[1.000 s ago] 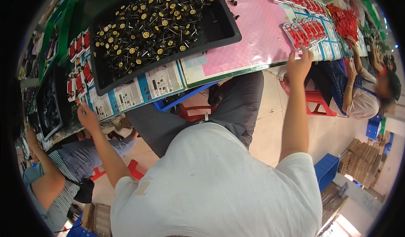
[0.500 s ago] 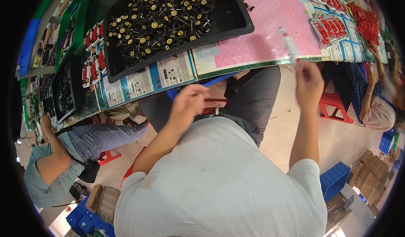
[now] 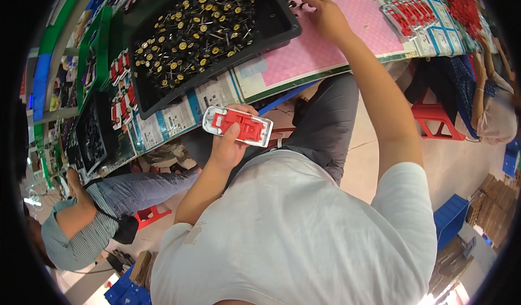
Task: Assembling small plastic toy cars by manually inserting internal parts into the chassis.
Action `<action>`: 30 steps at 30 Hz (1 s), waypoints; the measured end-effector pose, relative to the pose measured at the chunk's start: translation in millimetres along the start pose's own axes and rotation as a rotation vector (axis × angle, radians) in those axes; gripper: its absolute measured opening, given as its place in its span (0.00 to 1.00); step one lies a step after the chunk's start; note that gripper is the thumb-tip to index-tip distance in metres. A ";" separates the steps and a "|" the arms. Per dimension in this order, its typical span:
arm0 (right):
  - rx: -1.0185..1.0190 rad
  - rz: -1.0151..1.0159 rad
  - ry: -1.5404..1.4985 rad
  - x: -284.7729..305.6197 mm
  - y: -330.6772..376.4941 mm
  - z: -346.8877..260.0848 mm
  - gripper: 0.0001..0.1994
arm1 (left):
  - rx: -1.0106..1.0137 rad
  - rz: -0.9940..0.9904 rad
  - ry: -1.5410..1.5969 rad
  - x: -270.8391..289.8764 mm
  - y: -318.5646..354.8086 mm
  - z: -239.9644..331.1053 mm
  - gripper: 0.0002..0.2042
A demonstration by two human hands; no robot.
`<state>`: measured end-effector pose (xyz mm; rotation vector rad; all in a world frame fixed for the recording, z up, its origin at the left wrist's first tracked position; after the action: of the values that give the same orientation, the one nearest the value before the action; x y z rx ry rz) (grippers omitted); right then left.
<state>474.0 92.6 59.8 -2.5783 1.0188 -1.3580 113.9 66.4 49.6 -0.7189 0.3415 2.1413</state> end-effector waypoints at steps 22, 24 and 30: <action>-0.134 -0.286 -0.532 7.9 185.7 -169.3 0.18 | -0.124 -0.058 -0.108 5.3 -17.8 1.9 0.20; -0.134 -0.296 -0.526 8.6 186.5 -172.9 0.19 | -0.122 -0.038 -0.107 6.9 -11.9 2.1 0.20; -0.024 -0.428 -0.562 -6.8 183.7 -199.8 0.24 | -0.268 0.023 -0.230 18.1 3.3 16.8 0.22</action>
<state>224.2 1.9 115.6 -3.0309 0.4113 -0.5744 96.1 83.7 52.2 -0.6089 -0.0612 2.2890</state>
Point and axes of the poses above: each hand's wrist, its own y-axis away from the middle knuckle, its own x-axis out of the back of the hand, z = x × y, the point moved 7 cm from there along -y, towards the middle knuckle, and after that the axes turned 10 degrees about -x, right-handed, at the moved point
